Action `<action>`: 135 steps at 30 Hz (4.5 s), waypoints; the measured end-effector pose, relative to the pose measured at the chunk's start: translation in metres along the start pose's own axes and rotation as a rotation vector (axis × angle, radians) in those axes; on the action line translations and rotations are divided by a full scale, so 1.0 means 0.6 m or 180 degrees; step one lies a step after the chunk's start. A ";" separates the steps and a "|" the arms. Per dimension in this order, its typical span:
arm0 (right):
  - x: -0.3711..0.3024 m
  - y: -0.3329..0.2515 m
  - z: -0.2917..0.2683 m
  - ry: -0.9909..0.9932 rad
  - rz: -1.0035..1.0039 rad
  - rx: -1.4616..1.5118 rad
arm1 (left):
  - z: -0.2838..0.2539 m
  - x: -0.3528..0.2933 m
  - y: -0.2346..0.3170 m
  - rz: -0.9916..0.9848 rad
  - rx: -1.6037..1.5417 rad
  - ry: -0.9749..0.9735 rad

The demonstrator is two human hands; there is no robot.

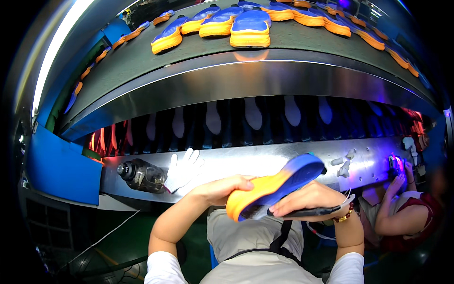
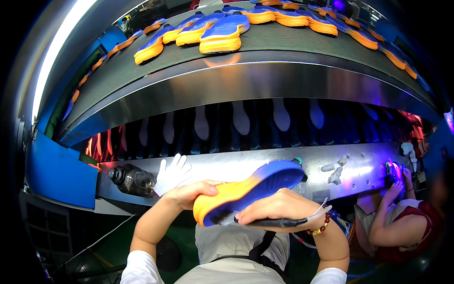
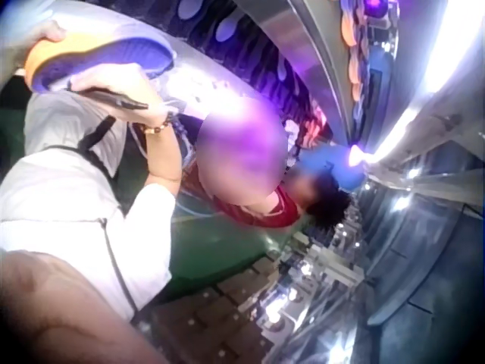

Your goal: The person uses a brush to apply a liquid to the blue undersides of shoe soles. They pick up soles from a moving conveyor belt, apply the liquid to the entire bottom surface by hand, and then place them back onto the belt.

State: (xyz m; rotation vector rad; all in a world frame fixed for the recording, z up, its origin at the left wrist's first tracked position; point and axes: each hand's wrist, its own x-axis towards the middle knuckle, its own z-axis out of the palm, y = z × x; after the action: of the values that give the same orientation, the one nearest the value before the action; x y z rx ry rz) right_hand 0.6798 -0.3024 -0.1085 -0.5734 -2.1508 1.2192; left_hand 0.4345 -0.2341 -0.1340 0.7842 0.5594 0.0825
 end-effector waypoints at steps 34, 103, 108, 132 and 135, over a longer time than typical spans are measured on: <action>0.015 0.076 0.077 0.1671 -0.0058 -0.1686 | -0.053 0.133 -0.101 0.2219 -0.1968 0.0708; -0.040 0.004 -0.037 0.0189 0.0075 -0.0448 | 0.061 0.040 0.031 0.0127 -0.0134 0.0352; -0.049 -0.012 -0.046 -0.0912 0.0357 -0.1165 | 0.063 0.037 0.025 -0.0237 0.0388 0.0523; -0.133 0.154 0.003 0.2087 0.0577 0.0739 | -0.011 0.039 -0.101 0.1266 -0.1931 0.0003; -0.189 0.172 0.004 0.3320 0.1141 0.2342 | 0.006 -0.065 -0.043 0.2620 -0.1129 -0.0038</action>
State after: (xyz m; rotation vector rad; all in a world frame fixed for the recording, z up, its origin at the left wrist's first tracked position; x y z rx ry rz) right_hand 0.7690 -0.3245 -0.2313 -0.9764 -0.6919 1.3383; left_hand 0.3999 -0.2654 -0.1322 0.6222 0.1697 0.9104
